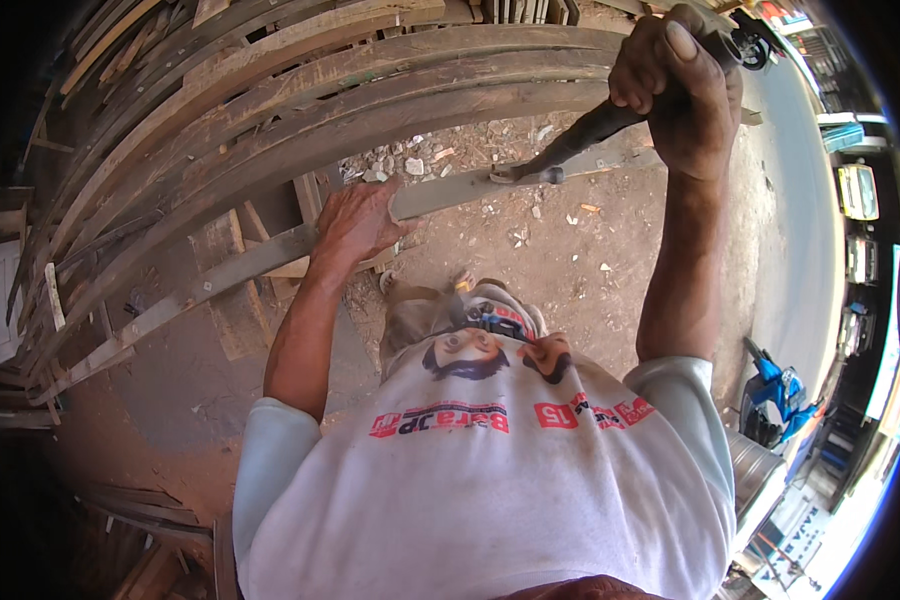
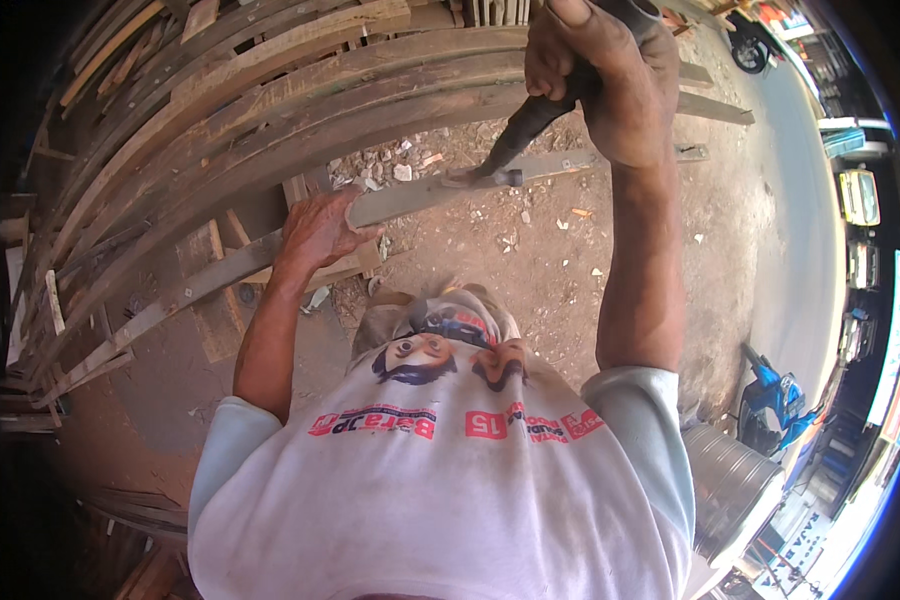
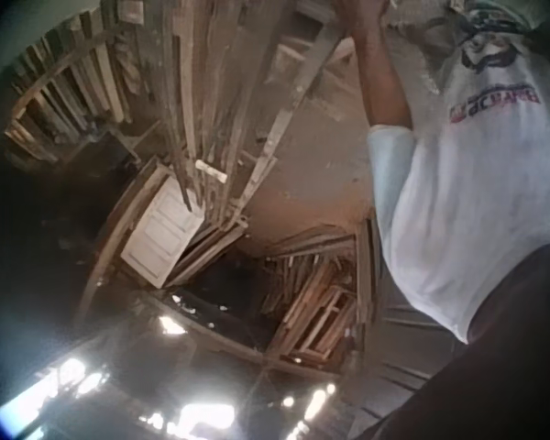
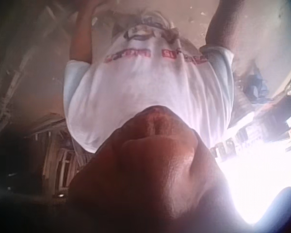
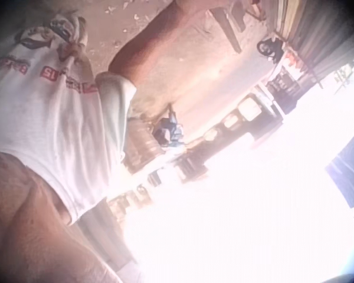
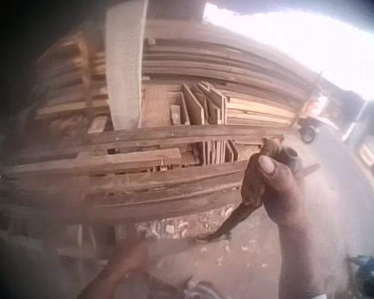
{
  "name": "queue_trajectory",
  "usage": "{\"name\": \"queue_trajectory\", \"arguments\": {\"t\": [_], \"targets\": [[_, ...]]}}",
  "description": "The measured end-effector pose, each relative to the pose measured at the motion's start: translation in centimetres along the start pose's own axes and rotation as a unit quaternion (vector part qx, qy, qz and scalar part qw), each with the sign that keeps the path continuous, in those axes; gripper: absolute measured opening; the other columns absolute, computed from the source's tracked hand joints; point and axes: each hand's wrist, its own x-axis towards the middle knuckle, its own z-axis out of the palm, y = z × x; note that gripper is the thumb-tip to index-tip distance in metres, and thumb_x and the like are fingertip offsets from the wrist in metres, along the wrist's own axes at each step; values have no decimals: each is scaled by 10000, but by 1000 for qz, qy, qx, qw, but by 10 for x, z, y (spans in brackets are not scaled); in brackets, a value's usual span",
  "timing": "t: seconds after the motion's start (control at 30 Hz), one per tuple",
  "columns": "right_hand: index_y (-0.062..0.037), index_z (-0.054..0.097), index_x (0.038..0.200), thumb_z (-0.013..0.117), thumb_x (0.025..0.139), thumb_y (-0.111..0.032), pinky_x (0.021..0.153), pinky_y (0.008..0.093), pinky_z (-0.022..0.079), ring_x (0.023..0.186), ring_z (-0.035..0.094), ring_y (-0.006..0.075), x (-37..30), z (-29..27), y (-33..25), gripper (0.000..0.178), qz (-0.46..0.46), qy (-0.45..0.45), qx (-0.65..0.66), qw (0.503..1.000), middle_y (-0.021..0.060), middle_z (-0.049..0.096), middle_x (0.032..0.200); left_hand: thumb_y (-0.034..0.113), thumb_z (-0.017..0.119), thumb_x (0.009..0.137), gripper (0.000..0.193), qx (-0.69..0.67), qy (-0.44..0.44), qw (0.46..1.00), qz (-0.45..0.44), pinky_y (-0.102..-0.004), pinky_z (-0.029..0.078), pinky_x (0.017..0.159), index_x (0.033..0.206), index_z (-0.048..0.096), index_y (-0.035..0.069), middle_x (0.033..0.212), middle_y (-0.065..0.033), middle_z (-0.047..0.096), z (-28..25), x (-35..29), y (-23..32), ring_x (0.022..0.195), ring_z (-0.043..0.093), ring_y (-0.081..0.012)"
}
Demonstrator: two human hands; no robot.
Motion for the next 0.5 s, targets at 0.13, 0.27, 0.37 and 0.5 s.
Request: {"name": "queue_trajectory", "arguments": {"t": [0.13, 0.27, 0.37, 0.5], "targets": [[-98, 463, 794, 579, 979, -200, 531, 265, 389, 543, 400, 94, -13, 47, -12, 241, 20, 74, -53, 996, -1, 427, 636, 551, 831, 746, 658, -34, -9, 999, 17, -502, 525, 902, 1212, 690, 109, 1018, -194, 744, -3, 4, -2, 1033, 699, -375], [-93, 529, 730, 636, 987, -207, 505, 281, 383, 517, 438, 102, -7, 113, -15, 301, 43, 95, -213, 972, 14, 534, 634, 521, 832, 754, 632, -23, 19, 999, 14, -495, 529, 894, 1208, 691, 105, 1030, -186, 746, 1, -1, -11, 1025, 704, -364], [-104, 452, 747, 618, 988, -216, 434, 327, 430, 458, 459, 163, -19, 34, -17, 313, 20, 84, -20, 996, 35, 482, 572, 500, 832, 761, 614, -13, 35, 998, 43, -475, 545, 886, 1212, 693, 107, 1045, -176, 750, 8, 1, -15, 1004, 715, -353], [-98, 507, 805, 602, 979, -178, 426, 332, 435, 448, 460, 184, -17, 8, -5, 214, 30, 106, 31, 993, 30, 455, 564, 466, 830, 761, 564, -13, 38, 997, 58, -447, 574, 853, 1174, 700, 104, 1026, -166, 754, 6, 2, -10, 947, 734, -338]]}}
